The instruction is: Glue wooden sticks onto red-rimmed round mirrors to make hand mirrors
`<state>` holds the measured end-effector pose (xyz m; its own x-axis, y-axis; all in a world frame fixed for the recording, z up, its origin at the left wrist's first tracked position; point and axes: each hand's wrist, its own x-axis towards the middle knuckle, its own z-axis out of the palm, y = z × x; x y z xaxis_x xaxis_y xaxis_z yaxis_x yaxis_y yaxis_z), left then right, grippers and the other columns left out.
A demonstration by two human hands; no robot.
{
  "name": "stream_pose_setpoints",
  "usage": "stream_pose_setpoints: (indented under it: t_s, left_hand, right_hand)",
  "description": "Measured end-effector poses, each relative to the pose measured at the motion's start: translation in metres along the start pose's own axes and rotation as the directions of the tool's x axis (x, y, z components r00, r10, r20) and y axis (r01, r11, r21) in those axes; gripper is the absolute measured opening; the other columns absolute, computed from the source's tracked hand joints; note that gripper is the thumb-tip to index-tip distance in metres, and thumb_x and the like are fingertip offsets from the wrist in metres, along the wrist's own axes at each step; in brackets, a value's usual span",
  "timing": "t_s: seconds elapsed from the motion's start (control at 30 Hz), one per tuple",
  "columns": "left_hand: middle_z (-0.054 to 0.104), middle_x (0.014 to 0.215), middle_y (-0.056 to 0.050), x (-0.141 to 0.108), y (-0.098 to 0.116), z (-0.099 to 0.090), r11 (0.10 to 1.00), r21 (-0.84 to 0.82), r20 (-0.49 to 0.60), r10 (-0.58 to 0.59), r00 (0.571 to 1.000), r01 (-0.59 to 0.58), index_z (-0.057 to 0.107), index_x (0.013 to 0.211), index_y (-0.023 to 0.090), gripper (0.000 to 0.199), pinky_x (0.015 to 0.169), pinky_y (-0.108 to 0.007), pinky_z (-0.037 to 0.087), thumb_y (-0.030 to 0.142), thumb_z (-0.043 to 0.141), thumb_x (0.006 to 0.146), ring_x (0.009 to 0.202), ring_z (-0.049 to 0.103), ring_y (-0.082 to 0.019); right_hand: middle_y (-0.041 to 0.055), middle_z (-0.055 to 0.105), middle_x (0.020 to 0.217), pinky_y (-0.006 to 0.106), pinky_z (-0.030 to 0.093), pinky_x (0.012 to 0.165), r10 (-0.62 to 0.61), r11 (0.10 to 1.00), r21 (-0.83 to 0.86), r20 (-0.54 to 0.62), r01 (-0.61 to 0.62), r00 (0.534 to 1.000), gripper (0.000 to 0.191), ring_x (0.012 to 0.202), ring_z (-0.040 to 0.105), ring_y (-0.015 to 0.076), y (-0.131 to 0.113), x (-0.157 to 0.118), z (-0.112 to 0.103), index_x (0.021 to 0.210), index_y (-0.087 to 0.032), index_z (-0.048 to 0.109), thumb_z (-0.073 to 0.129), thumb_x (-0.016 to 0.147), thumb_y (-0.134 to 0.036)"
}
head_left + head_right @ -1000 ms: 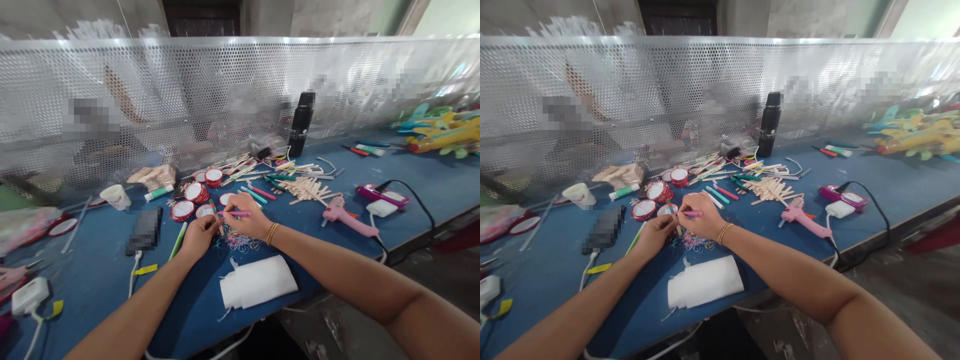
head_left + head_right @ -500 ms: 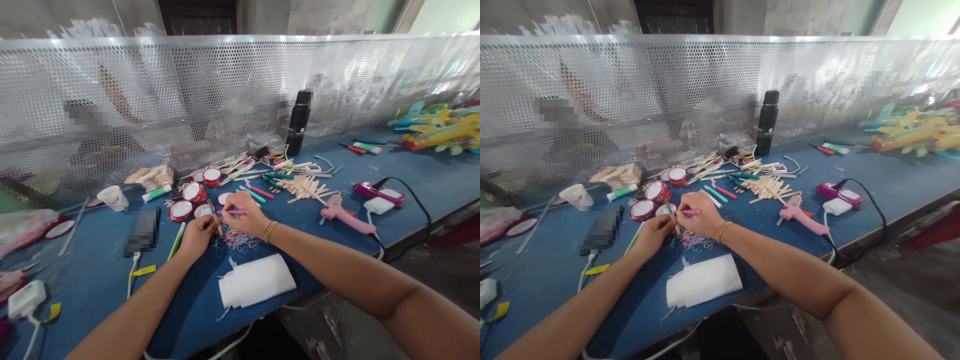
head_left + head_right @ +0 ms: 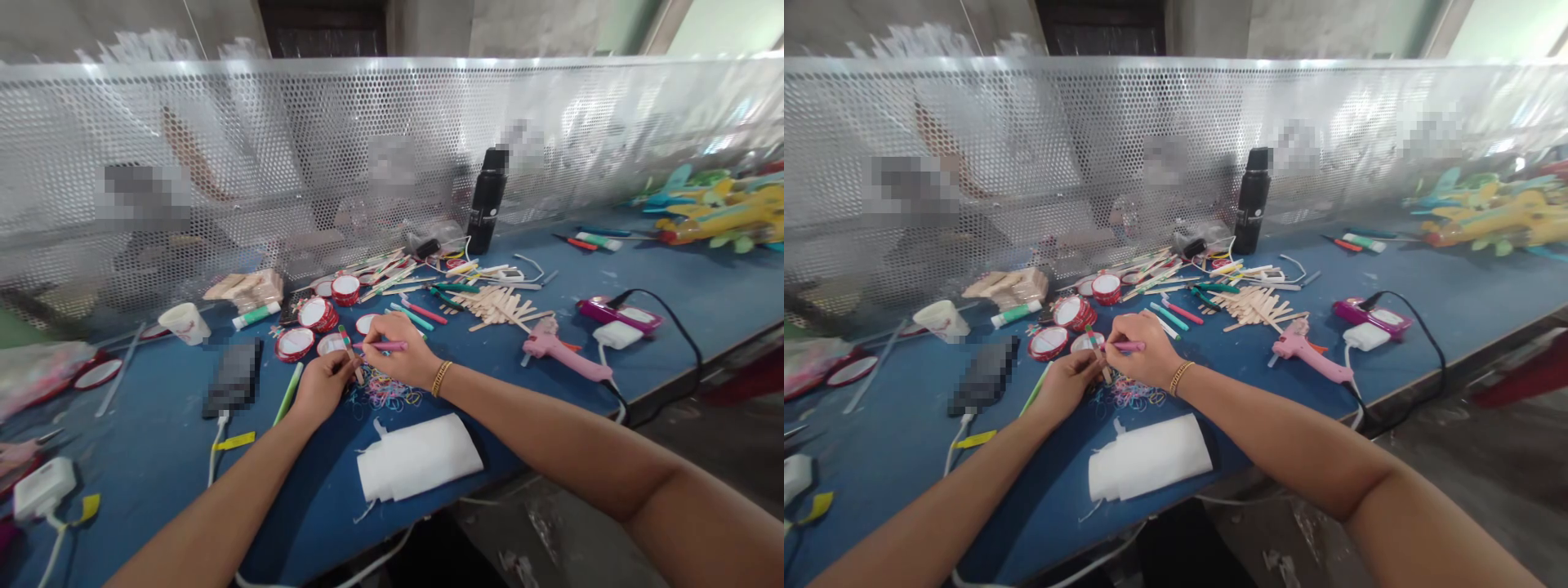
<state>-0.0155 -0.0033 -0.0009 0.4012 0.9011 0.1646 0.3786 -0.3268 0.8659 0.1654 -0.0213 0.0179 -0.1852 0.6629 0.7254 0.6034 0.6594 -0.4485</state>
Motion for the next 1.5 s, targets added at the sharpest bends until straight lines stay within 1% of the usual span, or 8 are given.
stream_pose_setpoints:
  t_s: [0.17, 0.33, 0.53, 0.73, 0.93, 1.1, 1.3, 1.5]
  left_hand:
    - [0.043, 0.054, 0.005, 0.0013, -0.0043, -0.0001, 1.0, 0.016, -0.024, 0.004, 1.0, -0.003, 0.051, 0.062, 0.018, 0.037, 0.05, -0.023, 0.025, 0.049, 0.061, 0.079, 0.052, 0.035, -0.01]
    - [0.043, 0.054, 0.004, 0.0012, -0.0021, 0.0002, 1.0, 0.012, -0.006, -0.018, 1.0, 0.018, 0.055, 0.063, 0.017, 0.038, 0.05, -0.023, 0.025, 0.051, 0.059, 0.08, 0.051, 0.035, -0.01]
    - [0.045, 0.056, 0.004, 0.0009, -0.0006, -0.0002, 1.0, 0.016, -0.023, 0.001, 1.0, -0.001, 0.056, 0.064, 0.017, 0.037, 0.051, -0.023, 0.026, 0.05, 0.062, 0.077, 0.054, 0.036, -0.011]
    - [0.045, 0.054, 0.004, 0.0002, 0.001, -0.0002, 0.999, 0.043, -0.013, 0.009, 1.0, -0.008, 0.056, 0.062, 0.017, 0.038, 0.051, -0.024, 0.026, 0.049, 0.058, 0.082, 0.052, 0.036, -0.011]
    - [0.045, 0.055, 0.004, 0.0006, 0.001, 0.0001, 1.0, -0.003, -0.02, 0.007, 1.0, -0.008, 0.056, 0.063, 0.017, 0.037, 0.051, -0.023, 0.027, 0.051, 0.06, 0.079, 0.053, 0.036, -0.011]
    - [0.047, 0.055, 0.003, 0.0012, -0.0008, -0.0001, 1.0, 0.009, -0.002, -0.001, 1.0, 0.001, 0.056, 0.062, 0.017, 0.038, 0.05, -0.024, 0.027, 0.05, 0.06, 0.08, 0.052, 0.037, -0.011]
    - [0.046, 0.056, 0.004, 0.0014, -0.0024, 0.0001, 1.0, -0.019, -0.01, 0.012, 1.0, -0.012, 0.056, 0.064, 0.017, 0.035, 0.051, -0.023, 0.028, 0.047, 0.061, 0.08, 0.053, 0.037, -0.01]
    - [0.047, 0.056, 0.003, 0.001, -0.0017, -0.0006, 0.999, 0.026, -0.001, 0.019, 1.0, -0.019, 0.056, 0.063, 0.017, 0.038, 0.052, -0.024, 0.028, 0.05, 0.059, 0.081, 0.054, 0.038, -0.011]
  right_hand:
    - [-0.0031, 0.06, 0.066, 0.034, 0.033, 0.087, -0.007, 1.0, 0.014, 0.049, 0.006, 0.999, 0.014, 0.068, 0.054, 0.0144, -0.0012, -0.0004, 0.0015, 0.068, -0.021, 0.05, 0.058, 0.08, -0.022]
    - [-0.003, 0.058, 0.066, 0.032, 0.034, 0.082, -0.009, 1.0, -0.018, 0.004, 0.01, 1.0, 0.015, 0.068, 0.053, 0.0144, 0.0024, -0.0004, 0.0014, 0.067, -0.021, 0.049, 0.058, 0.079, -0.02]
    - [-0.0038, 0.059, 0.066, 0.033, 0.033, 0.086, -0.025, 1.0, -0.006, 0.034, 0.025, 0.999, 0.015, 0.068, 0.053, 0.0137, 0.0006, -0.0009, 0.0018, 0.069, -0.021, 0.05, 0.059, 0.081, -0.022]
    - [-0.0032, 0.058, 0.067, 0.032, 0.034, 0.082, -0.005, 1.0, -0.025, -0.002, 0.005, 1.0, 0.015, 0.069, 0.053, 0.0143, 0.0031, -0.0002, 0.0001, 0.067, -0.021, 0.048, 0.057, 0.08, -0.02]
    - [-0.0036, 0.059, 0.067, 0.034, 0.033, 0.089, -0.024, 1.0, 0.002, 0.032, 0.024, 0.999, 0.015, 0.069, 0.053, 0.0141, 0.0003, -0.0006, 0.0022, 0.069, -0.021, 0.049, 0.057, 0.081, -0.023]
    - [-0.0027, 0.058, 0.067, 0.033, 0.034, 0.083, -0.005, 1.0, -0.028, 0.007, 0.005, 1.0, 0.013, 0.069, 0.052, 0.0146, 0.0034, -0.0006, 0.0009, 0.068, -0.021, 0.049, 0.057, 0.079, -0.019]
    - [-0.0041, 0.058, 0.066, 0.033, 0.034, 0.087, -0.03, 1.0, 0.01, 0.023, 0.03, 0.999, 0.016, 0.068, 0.052, 0.0137, 0.0014, -0.0007, 0.0021, 0.069, -0.021, 0.049, 0.058, 0.081, -0.023]
    - [-0.0031, 0.057, 0.068, 0.032, 0.034, 0.082, -0.017, 1.0, -0.022, -0.005, 0.017, 1.0, 0.014, 0.069, 0.052, 0.0143, 0.0051, -0.0009, 0.0014, 0.068, -0.021, 0.049, 0.057, 0.079, -0.019]
